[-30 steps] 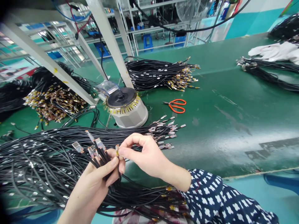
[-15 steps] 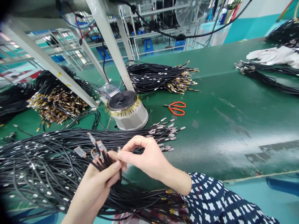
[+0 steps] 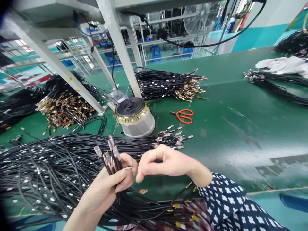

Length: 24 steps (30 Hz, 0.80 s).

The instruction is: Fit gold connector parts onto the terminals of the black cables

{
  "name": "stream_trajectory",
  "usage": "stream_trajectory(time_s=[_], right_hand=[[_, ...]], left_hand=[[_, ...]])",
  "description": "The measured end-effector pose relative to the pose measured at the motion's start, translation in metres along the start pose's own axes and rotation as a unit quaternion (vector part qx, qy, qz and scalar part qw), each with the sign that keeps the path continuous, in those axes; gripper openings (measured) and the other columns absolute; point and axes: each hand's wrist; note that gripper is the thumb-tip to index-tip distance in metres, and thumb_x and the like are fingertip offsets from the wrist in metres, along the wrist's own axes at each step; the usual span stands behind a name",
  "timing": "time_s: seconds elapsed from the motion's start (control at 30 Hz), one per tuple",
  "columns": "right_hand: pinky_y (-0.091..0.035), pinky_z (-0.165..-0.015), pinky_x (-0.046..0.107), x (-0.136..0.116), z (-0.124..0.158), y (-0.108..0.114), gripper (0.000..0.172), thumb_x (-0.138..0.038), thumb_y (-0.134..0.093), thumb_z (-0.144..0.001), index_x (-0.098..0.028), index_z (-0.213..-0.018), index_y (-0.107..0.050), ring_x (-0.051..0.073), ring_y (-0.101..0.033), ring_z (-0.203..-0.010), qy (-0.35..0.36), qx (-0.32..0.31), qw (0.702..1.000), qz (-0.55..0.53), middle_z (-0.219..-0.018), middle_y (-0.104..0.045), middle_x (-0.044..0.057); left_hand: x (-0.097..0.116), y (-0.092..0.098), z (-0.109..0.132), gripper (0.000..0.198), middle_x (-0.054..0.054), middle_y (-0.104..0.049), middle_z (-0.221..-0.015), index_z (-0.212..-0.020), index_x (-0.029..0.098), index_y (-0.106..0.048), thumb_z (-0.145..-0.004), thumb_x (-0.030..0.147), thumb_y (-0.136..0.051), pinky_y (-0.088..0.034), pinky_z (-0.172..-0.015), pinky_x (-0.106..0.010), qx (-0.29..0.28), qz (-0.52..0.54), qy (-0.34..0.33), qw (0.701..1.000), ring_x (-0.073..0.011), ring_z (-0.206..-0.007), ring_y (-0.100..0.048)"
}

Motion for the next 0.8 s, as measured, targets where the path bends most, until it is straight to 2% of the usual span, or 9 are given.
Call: stream_trajectory(time_s=[0.1, 0.17, 0.27, 0.33, 0.47, 0.53, 0.67, 0.73, 0.8], right_hand=[[-0.051, -0.071, 0.029, -0.002, -0.01, -0.008, 0.013, -0.025, -0.066, -0.084, -0.014, -0.085, -0.072, 0.016, -0.064, -0.074, -0.053, 0.187, 0.98, 0.053, -0.081, -0.071, 0.005], [-0.05, -0.069, 0.028, 0.0, -0.02, -0.018, 0.017, -0.026, -0.069, -0.08, -0.016, -0.093, -0.07, 0.015, -0.064, -0.072, -0.057, 0.23, 0.971, 0.031, -0.083, -0.07, 0.004], [-0.048, -0.062, 0.026, 0.003, -0.028, -0.028, 0.017, -0.029, -0.075, -0.074, -0.015, -0.078, -0.067, 0.012, -0.06, -0.063, -0.054, 0.231, 0.972, -0.006, -0.071, -0.066, 0.0], [-0.047, -0.057, 0.026, 0.005, -0.027, -0.031, 0.026, -0.035, -0.077, -0.072, -0.016, -0.069, -0.06, 0.012, -0.057, -0.056, -0.053, 0.241, 0.968, -0.048, -0.063, -0.062, -0.001], [-0.048, -0.057, 0.028, 0.01, -0.019, -0.033, 0.032, -0.042, -0.076, -0.074, -0.018, -0.068, -0.056, 0.013, -0.058, -0.057, -0.039, 0.271, 0.956, -0.103, -0.061, -0.062, -0.001], [-0.048, -0.06, 0.027, 0.01, -0.018, -0.034, 0.033, -0.043, -0.076, -0.074, -0.018, -0.067, -0.056, 0.013, -0.058, -0.061, -0.045, 0.281, 0.954, -0.095, -0.064, -0.062, -0.001], [-0.044, -0.06, 0.025, 0.005, -0.013, -0.036, 0.03, -0.041, -0.072, -0.078, -0.017, -0.07, -0.055, 0.012, -0.055, -0.063, -0.084, 0.281, 0.956, -0.023, -0.069, -0.061, -0.001], [-0.043, -0.058, 0.023, 0.001, -0.005, -0.038, 0.026, -0.038, -0.072, -0.078, -0.018, -0.076, -0.056, 0.012, -0.055, -0.063, -0.127, 0.243, 0.962, 0.011, -0.071, -0.062, -0.001], [-0.044, -0.057, 0.022, 0.0, 0.006, -0.042, 0.025, -0.033, -0.077, -0.074, -0.019, -0.083, -0.059, 0.011, -0.056, -0.064, -0.167, 0.165, 0.971, 0.046, -0.077, -0.063, -0.002]], left_hand=[[-0.006, -0.001, -0.004, 0.016, 0.0, -0.061, -0.065, -0.076, 0.014, -0.064, -0.075, 0.024, -0.076, -0.031, -0.047, -0.021, -0.001, -0.01, -0.015, 1.0, -0.0058, -0.043, -0.046], [-0.009, -0.002, -0.005, 0.017, 0.001, -0.059, -0.058, -0.072, 0.014, -0.064, -0.075, 0.025, -0.077, -0.034, -0.046, -0.021, 0.003, -0.016, -0.015, 1.0, -0.0081, -0.043, -0.049], [-0.01, -0.006, -0.003, 0.019, 0.0, -0.06, -0.053, -0.071, 0.013, -0.067, -0.074, 0.028, -0.078, -0.04, -0.045, -0.023, 0.019, -0.027, -0.015, 0.999, -0.0111, -0.041, -0.054], [-0.009, -0.01, 0.0, 0.019, -0.003, -0.064, -0.053, -0.075, 0.012, -0.07, -0.077, 0.03, -0.076, -0.046, -0.051, -0.026, 0.041, -0.041, -0.029, 0.998, -0.0148, -0.045, -0.059], [-0.005, -0.015, 0.005, 0.018, -0.007, -0.071, -0.066, -0.078, 0.013, -0.074, -0.082, 0.03, -0.07, -0.052, -0.066, -0.031, 0.099, -0.083, -0.062, 0.99, -0.02, -0.064, -0.066], [-0.006, -0.013, 0.006, 0.015, -0.005, -0.071, -0.068, -0.077, 0.015, -0.075, -0.081, 0.029, -0.072, -0.05, -0.066, -0.027, 0.124, -0.124, -0.079, 0.981, -0.0183, -0.068, -0.064], [-0.01, -0.004, 0.004, 0.013, -0.001, -0.067, -0.063, -0.081, 0.016, -0.077, -0.076, 0.028, -0.078, -0.046, -0.059, -0.023, 0.141, -0.172, -0.081, 0.972, -0.0123, -0.058, -0.056], [-0.01, -0.003, 0.005, 0.013, -0.001, -0.068, -0.064, -0.082, 0.017, -0.077, -0.074, 0.028, -0.079, -0.046, -0.058, -0.022, 0.162, -0.157, -0.086, 0.971, -0.0115, -0.057, -0.056], [-0.009, -0.004, 0.005, 0.012, 0.0, -0.07, -0.065, -0.082, 0.017, -0.076, -0.073, 0.025, -0.08, -0.048, -0.06, -0.022, 0.182, -0.139, -0.093, 0.969, -0.0118, -0.058, -0.059]])
Point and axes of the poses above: each hand's wrist, its own z-axis away from the middle knuckle, its own y-axis out of the back of the hand, x = y × z
